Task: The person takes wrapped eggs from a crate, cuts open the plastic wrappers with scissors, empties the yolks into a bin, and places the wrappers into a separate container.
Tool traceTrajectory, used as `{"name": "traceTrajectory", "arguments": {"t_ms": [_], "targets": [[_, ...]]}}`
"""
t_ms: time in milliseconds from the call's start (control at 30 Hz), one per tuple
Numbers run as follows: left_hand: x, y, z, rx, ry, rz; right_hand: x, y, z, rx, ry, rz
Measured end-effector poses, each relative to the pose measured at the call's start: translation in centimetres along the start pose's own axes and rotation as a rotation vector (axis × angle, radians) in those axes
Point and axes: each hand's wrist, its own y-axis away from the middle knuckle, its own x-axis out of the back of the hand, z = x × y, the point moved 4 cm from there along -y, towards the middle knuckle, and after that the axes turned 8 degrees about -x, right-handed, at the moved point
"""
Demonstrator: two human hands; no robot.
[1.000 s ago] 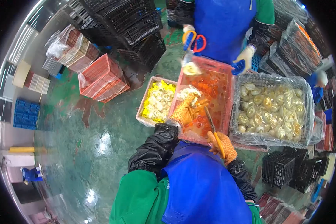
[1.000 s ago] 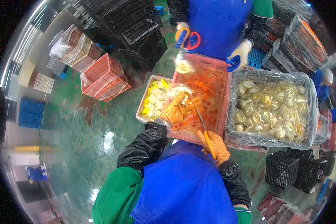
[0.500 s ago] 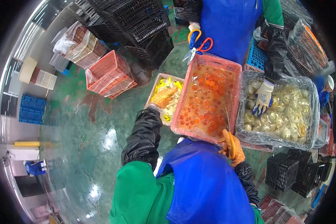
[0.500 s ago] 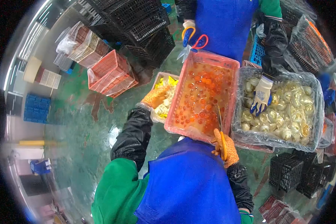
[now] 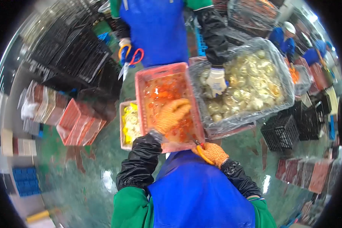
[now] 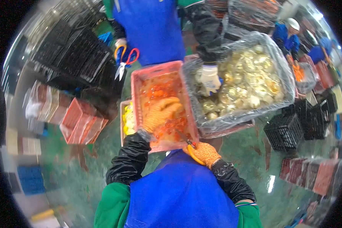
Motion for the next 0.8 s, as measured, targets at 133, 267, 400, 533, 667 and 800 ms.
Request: {"name": "traceTrajectory", "arguments": {"t_ms": [133,267,400,533,667,800], "targets": [[-9.7,-4.2,2.1,-0.099,0.013,-0.370,1.4,1.5,1.1,-0.061,0.013,-0.027],[-16.9,-8.9,4.8,-0.276,-0.168,-0.306,1.2,2.0,4.2,-0.135,-0.004,0.026],[-22.5,-12.4,8.7,-0.323,-0.459,-0.317,1.3,2.4,6.4,-0.166,-0.132,-0.008],[-27.0,-14.3,6.4,-0.312,-0.593,-0.379,0.7,2.0,8.2,-0.142,-0.168,0.081],[-27.6,-16.1,6.1,-0.086,-0.502,-0.500,0.4,1.9,9.1,-0.152,-0.184,0.067],[-27.6,-15.5,3.7,-1.100,-0.707,-0.547,0.7,1.9,8.8,-0.224,-0.152,-0.034]]}}
